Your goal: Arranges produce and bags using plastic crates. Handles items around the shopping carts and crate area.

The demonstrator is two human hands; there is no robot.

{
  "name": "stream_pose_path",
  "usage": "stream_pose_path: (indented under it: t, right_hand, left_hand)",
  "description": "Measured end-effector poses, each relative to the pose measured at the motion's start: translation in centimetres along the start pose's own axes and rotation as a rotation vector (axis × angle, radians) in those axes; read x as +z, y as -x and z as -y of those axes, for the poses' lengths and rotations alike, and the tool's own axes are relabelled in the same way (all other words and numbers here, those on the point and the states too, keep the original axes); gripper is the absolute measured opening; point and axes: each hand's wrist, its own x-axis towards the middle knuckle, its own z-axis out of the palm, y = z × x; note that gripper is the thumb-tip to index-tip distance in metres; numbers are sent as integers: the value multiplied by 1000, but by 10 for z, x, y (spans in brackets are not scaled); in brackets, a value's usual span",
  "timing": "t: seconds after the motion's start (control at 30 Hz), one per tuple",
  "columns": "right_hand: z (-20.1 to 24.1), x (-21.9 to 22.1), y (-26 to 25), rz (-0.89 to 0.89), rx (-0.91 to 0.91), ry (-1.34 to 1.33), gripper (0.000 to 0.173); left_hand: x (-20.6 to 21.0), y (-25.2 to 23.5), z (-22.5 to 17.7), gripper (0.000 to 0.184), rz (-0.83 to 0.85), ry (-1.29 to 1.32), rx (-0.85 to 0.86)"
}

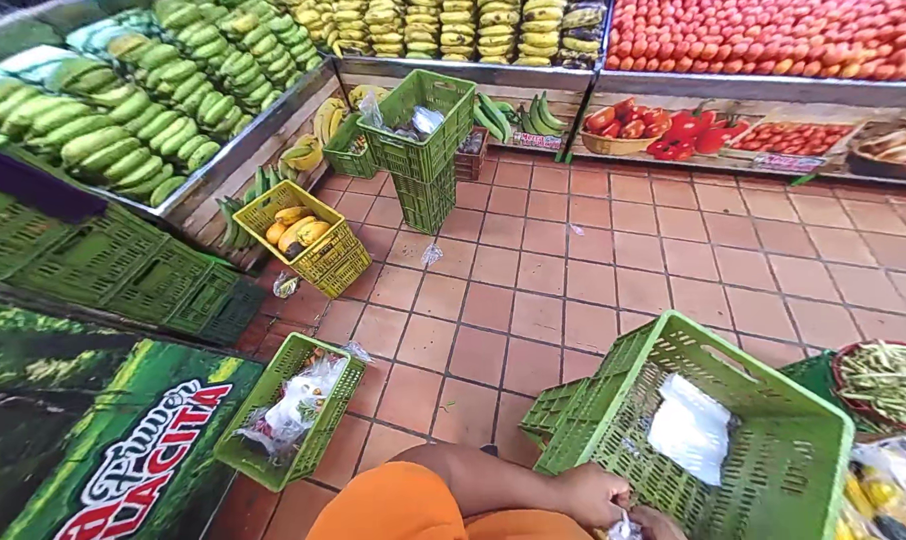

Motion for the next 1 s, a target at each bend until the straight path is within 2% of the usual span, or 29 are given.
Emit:
stream_pose_path:
  t: [0.1, 0.17, 0.27, 0.33, 0.4, 0.47, 0.5, 0.57, 0.6, 0.63, 0.7, 0.8, 0.87, 0.93, 1.0]
  right_hand:
    - [-9, -11, -2, 104, 40, -86, 28]
    - [-12, -11, -3, 127, -15, -116, 26]
    - [-12, -3, -3, -13, -58, -104, 16]
    - [-11, 7, -1, -177, 112, -296, 13]
    - [-4, 25, -3, -369, 363, -678, 10]
    - [2, 39, -5, -460, 547, -971, 15]
    - [1, 41, -4, -434, 568, -1007, 19]
    - [-3, 36, -3, -319, 469, -912, 37]
    - [-4, 32, -3, -282, 413, -836, 37]
    - [-2, 31, -4, -303, 397, -804, 28]
    - [6, 34, -10, -445, 505, -989, 25]
    - [0, 26, -25, -683, 783, -1485, 34]
    - [-5, 14, -28, -730, 767, -1653, 46]
    - [-1, 7, -32, -643, 644, -1677, 57]
    - [12, -2, -33, -577, 584, -1646, 61]
  left_hand:
    - [-1, -2, 2, 20, 21, 3, 27]
    - [-1, -2, 3, 20, 46, -19, 39]
    - [-2, -2, 2, 19, 63, -30, 75]
    - [-5, -2, -1, 20, 76, -16, 73]
    - [-5, -2, 1, 19, 90, -7, 76]
    - [-4, -2, 4, 18, 94, -5, 89]
    - [-4, -2, 4, 18, 100, -2, 92]
    - [-5, -3, 3, 17, 106, 2, 94]
    - [-5, -3, 2, 17, 110, 3, 95]
    - [-5, -3, 2, 17, 116, 2, 95]
    - [-5, -2, 1, 18, 142, 7, 97]
    - [-4, -4, 6, 18, 185, 7, 136]
    - [-5, -1, 10, 19, 222, 36, 186]
    - [-10, 4, 14, 20, 233, 86, 257]
    - [-10, 5, 13, 28, 246, 125, 227]
